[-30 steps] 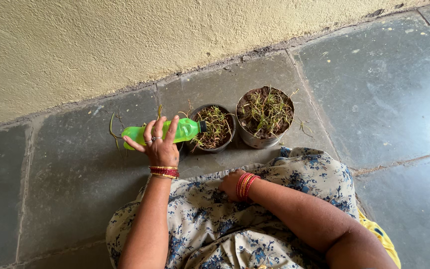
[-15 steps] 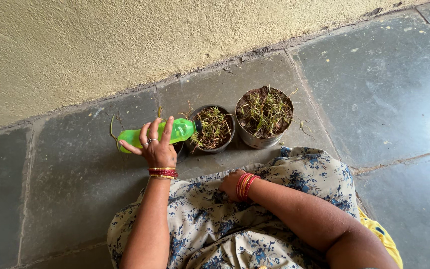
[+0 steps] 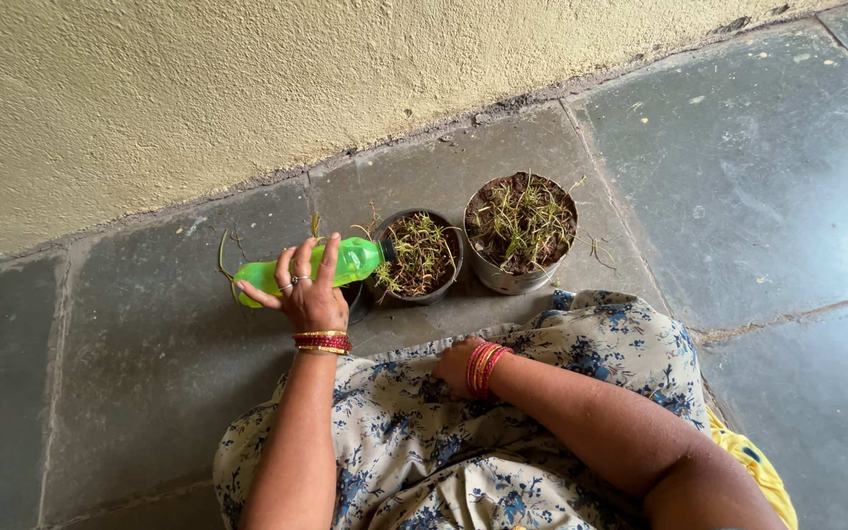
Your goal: The person sits on a tiled floor and waters three small potted plants using a green plastic bottle. They pour water into each pot sequentially, moving from one to the next and repeating the cycle.
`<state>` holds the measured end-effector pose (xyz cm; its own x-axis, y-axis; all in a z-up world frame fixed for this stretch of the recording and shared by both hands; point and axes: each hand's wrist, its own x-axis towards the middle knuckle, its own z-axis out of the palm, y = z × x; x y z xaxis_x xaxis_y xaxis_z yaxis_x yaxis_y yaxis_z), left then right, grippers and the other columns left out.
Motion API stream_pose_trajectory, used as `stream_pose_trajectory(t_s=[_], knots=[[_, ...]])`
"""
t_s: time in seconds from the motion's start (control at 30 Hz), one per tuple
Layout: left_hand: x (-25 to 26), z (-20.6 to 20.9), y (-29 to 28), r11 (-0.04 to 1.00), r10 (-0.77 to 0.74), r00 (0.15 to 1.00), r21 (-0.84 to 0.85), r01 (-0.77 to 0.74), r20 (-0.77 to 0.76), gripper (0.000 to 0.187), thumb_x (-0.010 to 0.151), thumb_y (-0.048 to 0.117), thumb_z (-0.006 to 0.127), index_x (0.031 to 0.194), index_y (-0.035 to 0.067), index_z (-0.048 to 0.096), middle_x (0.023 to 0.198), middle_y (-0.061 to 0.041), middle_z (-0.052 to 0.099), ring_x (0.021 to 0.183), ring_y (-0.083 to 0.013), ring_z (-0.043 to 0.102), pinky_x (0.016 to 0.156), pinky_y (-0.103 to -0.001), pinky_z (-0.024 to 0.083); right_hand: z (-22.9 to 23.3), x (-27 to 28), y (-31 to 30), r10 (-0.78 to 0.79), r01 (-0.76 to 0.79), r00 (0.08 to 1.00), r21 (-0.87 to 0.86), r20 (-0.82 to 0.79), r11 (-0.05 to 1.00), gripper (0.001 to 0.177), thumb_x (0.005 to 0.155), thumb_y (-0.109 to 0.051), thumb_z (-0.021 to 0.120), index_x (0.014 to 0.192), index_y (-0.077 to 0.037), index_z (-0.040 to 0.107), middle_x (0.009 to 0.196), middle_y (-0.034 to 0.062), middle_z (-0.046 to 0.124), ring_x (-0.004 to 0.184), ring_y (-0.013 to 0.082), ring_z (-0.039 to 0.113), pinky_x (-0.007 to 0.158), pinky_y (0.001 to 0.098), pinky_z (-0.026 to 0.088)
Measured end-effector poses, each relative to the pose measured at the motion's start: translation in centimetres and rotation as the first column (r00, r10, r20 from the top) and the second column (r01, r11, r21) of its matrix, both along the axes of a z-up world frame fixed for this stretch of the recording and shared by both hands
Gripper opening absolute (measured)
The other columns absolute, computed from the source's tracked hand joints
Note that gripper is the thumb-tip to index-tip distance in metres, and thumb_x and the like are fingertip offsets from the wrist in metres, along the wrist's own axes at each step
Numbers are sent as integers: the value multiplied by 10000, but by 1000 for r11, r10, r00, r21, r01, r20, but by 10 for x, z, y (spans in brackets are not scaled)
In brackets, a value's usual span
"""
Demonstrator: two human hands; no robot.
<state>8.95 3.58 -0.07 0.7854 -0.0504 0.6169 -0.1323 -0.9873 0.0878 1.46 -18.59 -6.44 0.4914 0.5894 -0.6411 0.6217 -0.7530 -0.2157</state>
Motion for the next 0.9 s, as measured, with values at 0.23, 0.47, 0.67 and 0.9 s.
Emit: stream_pose_trajectory(t_s=[0.23,0.47,0.67,0.9], knots=[[-3,-2,-6,999,-34,999,23,34,10,848,735,28,830,1418,478,606,1412,87,613,1396,-198,490,1186,-732,-112,2,-1,-1,-8,8,1000,5,7,1000,495,939,-342,645,1407,-190,590,1365,149,624,1276,327,593,1074,523,452],[-1,0,-2,1000,2,1000,-23,-3,-15,871,667,57,847,1394,474,609,1389,90,622,1395,-215,489,1172,-717,-128,2,-1,-2,-10,9,1000,21,10,1000,474,930,-336,652,1376,-182,612,1339,142,643,1253,319,612,1060,508,464],[2,-3,14,994,65,998,-88,-65,-1,883,632,95,865,1401,450,613,1368,75,637,1385,-220,497,1186,-696,-124,-2,0,-2,-5,5,1000,30,14,1000,495,915,-373,677,1361,-165,622,1322,142,654,1249,323,615,1057,504,471],[5,3,47,986,129,975,-132,-106,181,827,702,145,904,1407,463,611,1370,82,655,1389,-210,518,1178,-701,-142,1,0,0,9,-8,1000,-12,4,1000,518,930,-402,677,1387,-175,590,1337,125,646,1254,319,610,1062,520,458]])
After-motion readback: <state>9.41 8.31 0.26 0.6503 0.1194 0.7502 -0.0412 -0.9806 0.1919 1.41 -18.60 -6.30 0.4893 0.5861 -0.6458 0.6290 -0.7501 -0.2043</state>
